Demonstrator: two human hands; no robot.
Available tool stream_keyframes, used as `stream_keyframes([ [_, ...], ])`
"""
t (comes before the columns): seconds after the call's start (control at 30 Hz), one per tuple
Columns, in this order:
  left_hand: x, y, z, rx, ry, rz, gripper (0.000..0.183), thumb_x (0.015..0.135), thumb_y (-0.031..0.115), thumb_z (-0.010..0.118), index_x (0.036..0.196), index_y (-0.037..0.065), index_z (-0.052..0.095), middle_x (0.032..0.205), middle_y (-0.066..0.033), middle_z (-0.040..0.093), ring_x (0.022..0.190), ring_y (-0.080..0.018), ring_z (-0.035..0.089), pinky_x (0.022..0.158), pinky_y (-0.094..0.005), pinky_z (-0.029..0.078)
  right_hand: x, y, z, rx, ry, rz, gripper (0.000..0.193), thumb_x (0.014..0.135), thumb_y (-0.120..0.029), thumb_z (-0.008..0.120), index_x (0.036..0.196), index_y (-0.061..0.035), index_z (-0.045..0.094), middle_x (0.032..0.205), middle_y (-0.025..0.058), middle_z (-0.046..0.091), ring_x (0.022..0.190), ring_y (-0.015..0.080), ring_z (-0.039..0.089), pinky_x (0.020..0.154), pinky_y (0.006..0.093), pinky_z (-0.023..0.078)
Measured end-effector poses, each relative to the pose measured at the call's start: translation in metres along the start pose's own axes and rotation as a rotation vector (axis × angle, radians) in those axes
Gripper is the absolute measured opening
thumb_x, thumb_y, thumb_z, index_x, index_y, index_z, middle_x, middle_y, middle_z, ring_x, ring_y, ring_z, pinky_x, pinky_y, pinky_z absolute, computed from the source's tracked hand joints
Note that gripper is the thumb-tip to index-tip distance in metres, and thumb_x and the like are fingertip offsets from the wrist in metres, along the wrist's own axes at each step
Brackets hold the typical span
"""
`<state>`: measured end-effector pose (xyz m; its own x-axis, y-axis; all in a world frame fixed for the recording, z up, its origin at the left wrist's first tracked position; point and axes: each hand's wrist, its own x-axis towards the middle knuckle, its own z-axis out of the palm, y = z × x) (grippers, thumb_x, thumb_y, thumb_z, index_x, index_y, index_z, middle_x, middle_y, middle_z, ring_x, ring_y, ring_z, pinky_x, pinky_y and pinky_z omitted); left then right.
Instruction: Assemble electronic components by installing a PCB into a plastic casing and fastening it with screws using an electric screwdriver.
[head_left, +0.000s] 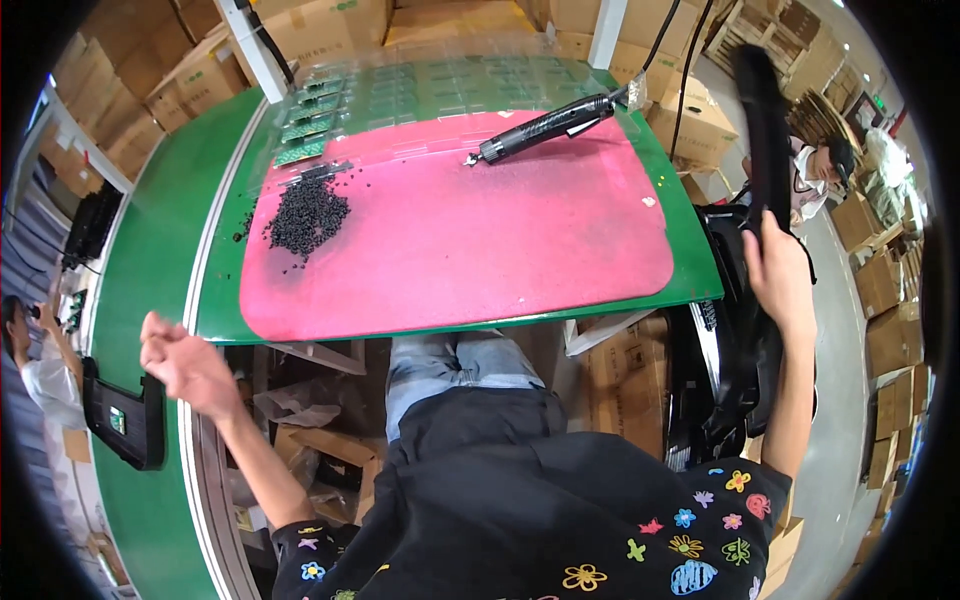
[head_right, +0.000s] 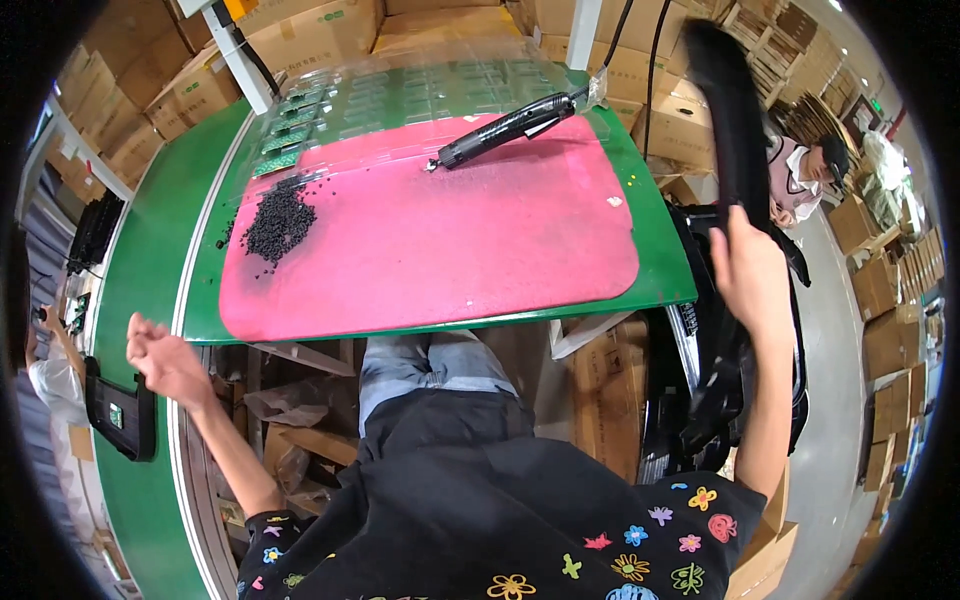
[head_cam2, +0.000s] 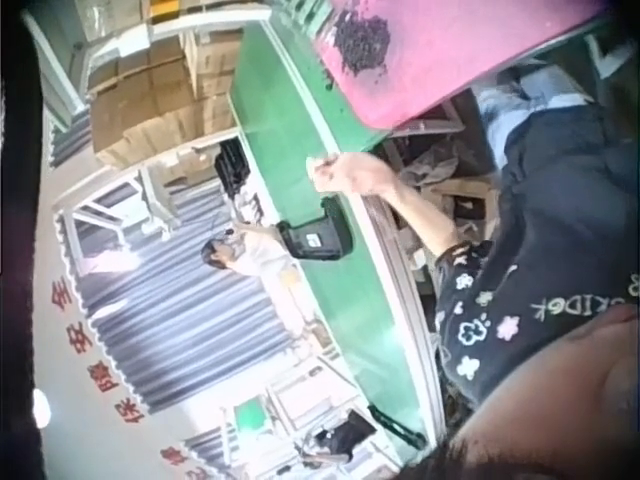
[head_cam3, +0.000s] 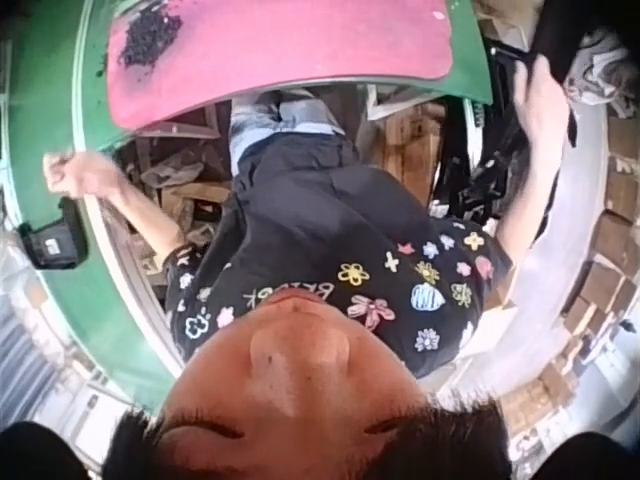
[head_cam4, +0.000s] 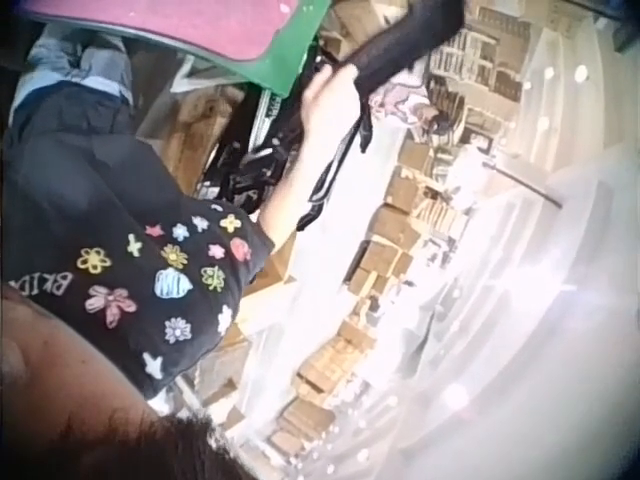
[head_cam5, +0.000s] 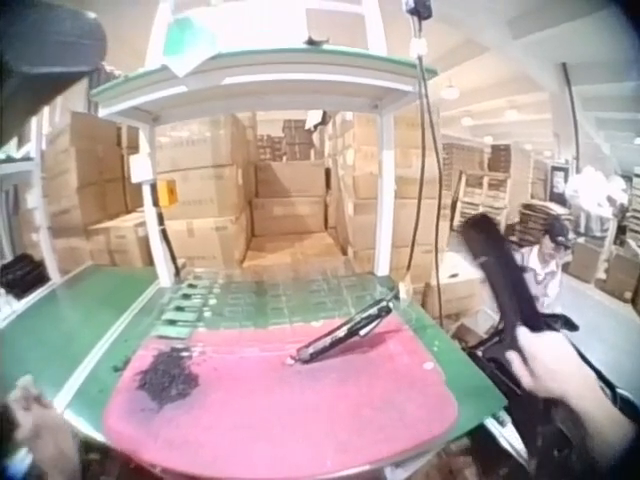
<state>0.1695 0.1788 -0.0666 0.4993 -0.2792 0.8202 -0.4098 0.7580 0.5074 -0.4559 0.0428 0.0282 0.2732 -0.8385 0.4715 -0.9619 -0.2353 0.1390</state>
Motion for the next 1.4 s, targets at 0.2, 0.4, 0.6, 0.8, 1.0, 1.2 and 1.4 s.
stream_keyframes([
  [0.2, -0.019, 0.005, 0.108, -0.134, -0.493, -0.371, 0.037, 0.089, 0.011, 0.053, 0.122, 0.008, 0.036, 0.083, -0.0078, 0.055, 0.07, -0.0134, 0.051, 0.061, -0.0284, 0.043, 0.028, -0.114, -0.012, 0.176, -0.23, -0.642, 0.017, 0.075, -0.009, 0.063, 0.084, -0.0083, 0.049, 0.07, 0.0085, 0.054, 0.064, 0.0279, 0.063, 0.053, 0.0392, 0.05],
  [0.4, -0.031, -0.019, 0.113, 0.262, -0.916, -0.363, 0.014, 0.088, 0.01, 0.057, 0.09, 0.001, 0.067, 0.065, -0.0049, 0.058, 0.056, -0.0117, 0.054, 0.054, -0.0286, 0.044, 0.043, -0.189, 0.035, 0.196, -0.383, -1.042, 0.016, 0.08, -0.023, 0.063, 0.083, -0.0099, 0.055, 0.072, 0.0051, 0.061, 0.062, 0.0218, 0.066, 0.052, 0.0347, 0.052],
  [0.6, -0.037, -0.02, 0.093, 0.236, -0.55, -0.634, 0.006, 0.08, -0.002, 0.062, 0.084, 0.001, 0.061, 0.06, 0.0024, 0.046, 0.052, -0.0033, 0.039, 0.048, -0.0225, 0.032, 0.161, -0.297, 0.039, 0.631, -0.354, -0.905, 0.032, 0.085, -0.028, 0.069, 0.103, -0.0056, 0.054, 0.072, 0.0137, 0.061, 0.07, 0.0359, 0.063, 0.062, 0.0446, 0.048],
  [0.8, -0.04, -0.035, 0.1, -0.002, -0.237, -0.818, 0.016, 0.083, -0.012, 0.06, 0.091, 0.002, 0.057, 0.067, 0.0088, 0.037, 0.06, 0.0004, 0.033, 0.054, -0.0172, 0.03, 0.272, -0.431, 0.134, 0.622, -0.056, -0.853, 0.043, 0.082, -0.021, 0.069, 0.119, -0.0051, 0.054, 0.102, 0.0155, 0.065, 0.102, 0.0333, 0.06, 0.087, 0.0439, 0.05],
  [1.0, -0.042, -0.04, 0.091, -0.069, -0.237, -0.857, 0.016, 0.083, -0.012, 0.061, 0.092, 0.001, 0.059, 0.066, 0.0086, 0.037, 0.06, 0.0004, 0.034, 0.054, -0.0172, 0.03, 0.309, -0.499, 0.148, 0.392, -0.349, -0.83, 0.067, 0.078, -0.024, 0.074, 0.134, -0.0025, 0.044, 0.104, 0.0223, 0.067, 0.104, 0.0357, 0.063, 0.091, 0.0451, 0.051],
  [1.2, -0.043, -0.046, 0.097, -0.085, -0.273, -0.802, 0.016, 0.082, -0.012, 0.06, 0.091, 0.001, 0.059, 0.065, 0.0076, 0.037, 0.06, -0.0004, 0.034, 0.053, -0.0179, 0.03, 0.312, -0.474, 0.162, 0.968, -0.264, -0.718, 0.081, 0.084, -0.019, 0.071, 0.148, -0.0017, 0.024, 0.119, 0.0213, 0.06, 0.105, 0.0323, 0.063, 0.092, 0.0382, 0.05],
  [1.4, -0.023, -0.026, 0.086, 0.49, -0.426, -0.385, 0.036, 0.073, -0.002, 0.076, 0.106, 0.0, 0.061, 0.104, -0.0135, 0.059, 0.091, -0.0251, 0.059, 0.077, -0.0331, 0.051, 0.214, -0.387, 0.074, 1.564, -1.006, -0.446, 0.046, 0.104, -0.03, 0.041, 0.143, -0.0046, 0.037, 0.105, 0.01, 0.065, 0.075, 0.0107, 0.061, 0.063, 0.0246, 0.05],
])
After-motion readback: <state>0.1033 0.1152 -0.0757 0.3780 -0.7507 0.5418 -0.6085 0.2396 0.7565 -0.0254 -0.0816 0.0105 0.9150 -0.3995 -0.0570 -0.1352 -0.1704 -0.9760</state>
